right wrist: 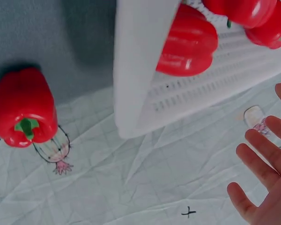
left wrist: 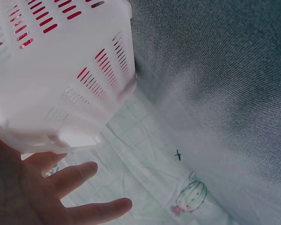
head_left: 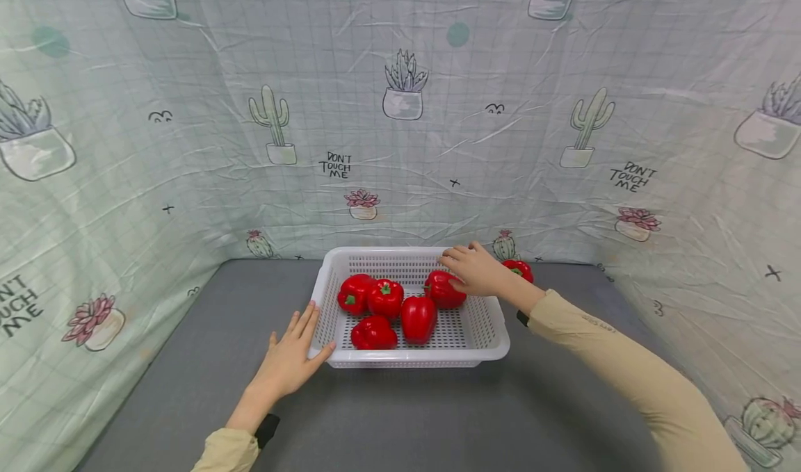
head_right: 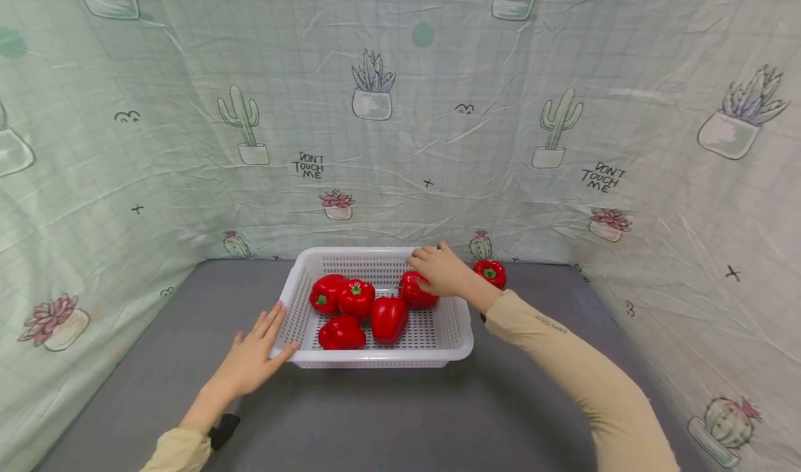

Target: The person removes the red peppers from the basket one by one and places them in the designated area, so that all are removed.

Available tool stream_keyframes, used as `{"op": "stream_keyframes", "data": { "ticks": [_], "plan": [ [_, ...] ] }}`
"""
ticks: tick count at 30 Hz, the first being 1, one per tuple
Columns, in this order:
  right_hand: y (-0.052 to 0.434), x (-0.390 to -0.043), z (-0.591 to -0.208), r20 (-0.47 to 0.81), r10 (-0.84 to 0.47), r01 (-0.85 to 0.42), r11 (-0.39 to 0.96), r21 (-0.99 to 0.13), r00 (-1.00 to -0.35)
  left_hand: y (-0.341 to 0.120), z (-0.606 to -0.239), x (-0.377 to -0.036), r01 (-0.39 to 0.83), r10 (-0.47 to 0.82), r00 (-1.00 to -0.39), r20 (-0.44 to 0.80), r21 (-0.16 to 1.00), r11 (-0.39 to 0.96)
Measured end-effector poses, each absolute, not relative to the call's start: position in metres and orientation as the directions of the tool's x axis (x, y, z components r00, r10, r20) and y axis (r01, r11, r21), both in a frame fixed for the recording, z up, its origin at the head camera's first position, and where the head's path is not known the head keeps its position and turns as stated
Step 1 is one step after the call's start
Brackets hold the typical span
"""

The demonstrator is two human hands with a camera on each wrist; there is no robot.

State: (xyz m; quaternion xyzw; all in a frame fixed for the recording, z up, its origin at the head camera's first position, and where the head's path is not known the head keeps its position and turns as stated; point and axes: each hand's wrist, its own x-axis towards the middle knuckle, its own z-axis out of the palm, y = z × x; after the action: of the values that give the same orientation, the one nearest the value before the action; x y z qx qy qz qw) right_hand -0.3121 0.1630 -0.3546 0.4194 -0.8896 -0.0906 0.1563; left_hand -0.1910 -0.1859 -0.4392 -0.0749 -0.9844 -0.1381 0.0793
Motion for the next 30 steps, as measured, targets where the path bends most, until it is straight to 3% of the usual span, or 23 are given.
{"op": "stream_keyframes", "data": {
  "ticks": [5,19,24,30],
  "plan": [
    [0.153,-0.323,-0.358,0.195,-0.755,-0.692,0.653,0.308,-0.626,-0.186,-0.439,-0.190,0.170,0.125,-0.976,0.180,0.260,0.951],
    [0.140,-0.345,-0.392,-0.023,-0.806,-0.664,0.472,0.580,-0.592,-0.187,-0.439,-0.191,0.172,0.125,-0.975,0.183,0.269,0.948],
    [0.143,-0.349,-0.403,-0.104,-0.789,-0.666,0.432,0.608,-0.606,-0.186,-0.439,-0.191,0.168,0.124,-0.977,0.175,0.270,0.948],
    [0.147,-0.351,-0.409,-0.116,-0.774,-0.655,0.434,0.618,-0.623,-0.186,-0.439,-0.191,0.167,0.123,-0.977,0.174,0.269,0.949]
  ]
}}
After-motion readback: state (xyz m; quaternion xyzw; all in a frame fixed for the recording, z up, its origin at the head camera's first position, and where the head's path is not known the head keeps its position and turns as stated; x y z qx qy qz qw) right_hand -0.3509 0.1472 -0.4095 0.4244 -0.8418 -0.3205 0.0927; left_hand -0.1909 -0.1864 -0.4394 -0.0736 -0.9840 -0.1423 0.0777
